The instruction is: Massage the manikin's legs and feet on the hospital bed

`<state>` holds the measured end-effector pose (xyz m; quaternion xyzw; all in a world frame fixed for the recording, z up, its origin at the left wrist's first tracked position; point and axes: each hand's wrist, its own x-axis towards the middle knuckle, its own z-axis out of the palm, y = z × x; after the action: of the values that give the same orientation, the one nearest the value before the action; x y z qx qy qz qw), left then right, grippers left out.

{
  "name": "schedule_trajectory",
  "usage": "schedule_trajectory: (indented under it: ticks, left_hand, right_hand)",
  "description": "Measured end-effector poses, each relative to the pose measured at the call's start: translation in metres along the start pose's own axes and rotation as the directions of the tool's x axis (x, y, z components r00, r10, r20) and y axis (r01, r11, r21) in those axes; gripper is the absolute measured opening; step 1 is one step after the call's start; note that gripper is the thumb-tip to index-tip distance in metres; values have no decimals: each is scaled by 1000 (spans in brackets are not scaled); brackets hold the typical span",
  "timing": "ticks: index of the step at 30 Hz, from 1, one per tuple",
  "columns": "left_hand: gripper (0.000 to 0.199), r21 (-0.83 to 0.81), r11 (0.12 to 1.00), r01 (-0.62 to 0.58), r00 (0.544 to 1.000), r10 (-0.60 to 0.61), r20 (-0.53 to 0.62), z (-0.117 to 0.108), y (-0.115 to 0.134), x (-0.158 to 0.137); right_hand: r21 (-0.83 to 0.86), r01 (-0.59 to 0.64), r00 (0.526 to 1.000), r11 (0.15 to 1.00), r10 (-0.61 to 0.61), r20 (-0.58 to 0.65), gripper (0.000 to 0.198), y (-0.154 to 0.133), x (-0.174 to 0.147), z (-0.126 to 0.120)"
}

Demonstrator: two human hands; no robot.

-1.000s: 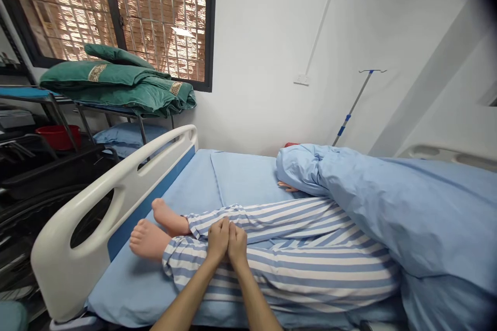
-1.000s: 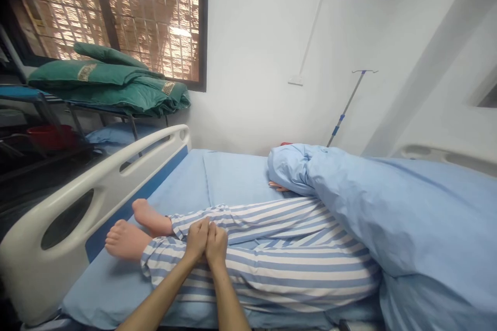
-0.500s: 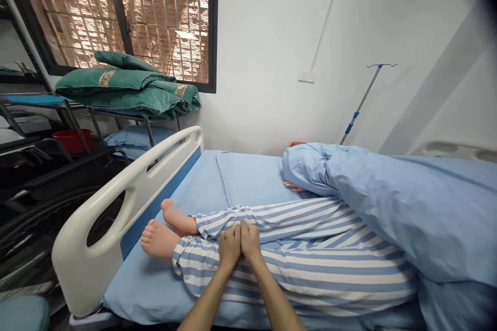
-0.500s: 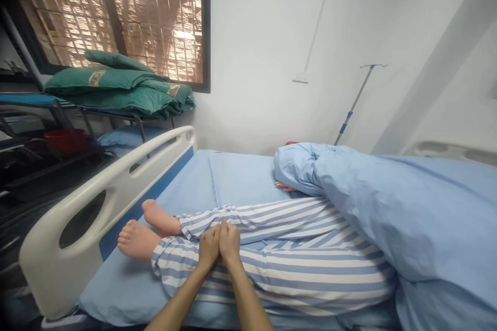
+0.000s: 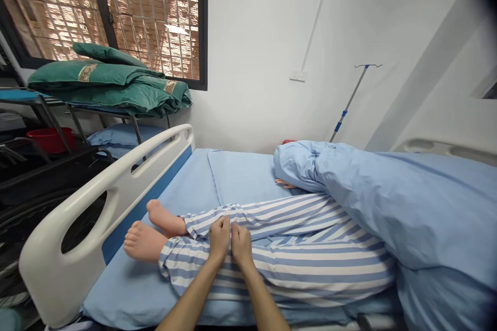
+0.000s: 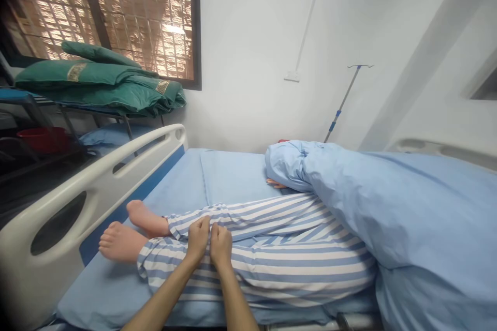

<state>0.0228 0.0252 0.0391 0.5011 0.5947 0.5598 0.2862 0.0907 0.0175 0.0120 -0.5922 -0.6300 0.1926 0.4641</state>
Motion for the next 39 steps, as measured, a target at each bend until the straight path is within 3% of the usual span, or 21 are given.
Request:
schedule_trajectory:
  ticks: [4, 10, 18, 23, 28, 34, 36, 39]
  left_hand:
    - [33, -93, 996, -2, 997, -5, -76, 9, 8, -4]
    - [33, 168, 985, -33, 998, 24, 55, 16, -12, -21]
    - [36, 155, 986, -57, 993, 40, 109, 13, -16, -17]
    - [32, 55, 998, -33, 998, 30, 50, 13, -17, -20]
    - [31, -47, 997, 64, 997, -62, 42, 14, -13, -14]
    - [34, -331, 926, 182, 983, -178, 44, 20, 12, -1]
    - [34, -340, 928, 153, 988, -147, 43, 22, 16, -4]
    - [33, -184, 980, 78, 997, -72, 39, 25, 10, -12]
  right_hand:
    - [47, -27, 999, 999, 28, -16, 46, 3, 3, -2]
    - [226, -124, 989, 966, 139, -53, 40, 2, 5, -5]
    - [226, -64, 997, 972, 69, -15, 40, -14, 18, -18]
    - [193, -40, 999, 980, 37, 18, 41, -1, 7, -12]
    - [151, -33, 999, 988, 34, -3, 42, 7, 1, -8]
    - [157, -24, 999, 987, 31, -43, 44, 8, 4, -11]
    - [170, -26, 999, 985, 32, -31, 44, 8, 4, -11]
    - [226, -62, 995, 972, 76, -58, 42, 7, 3, -12]
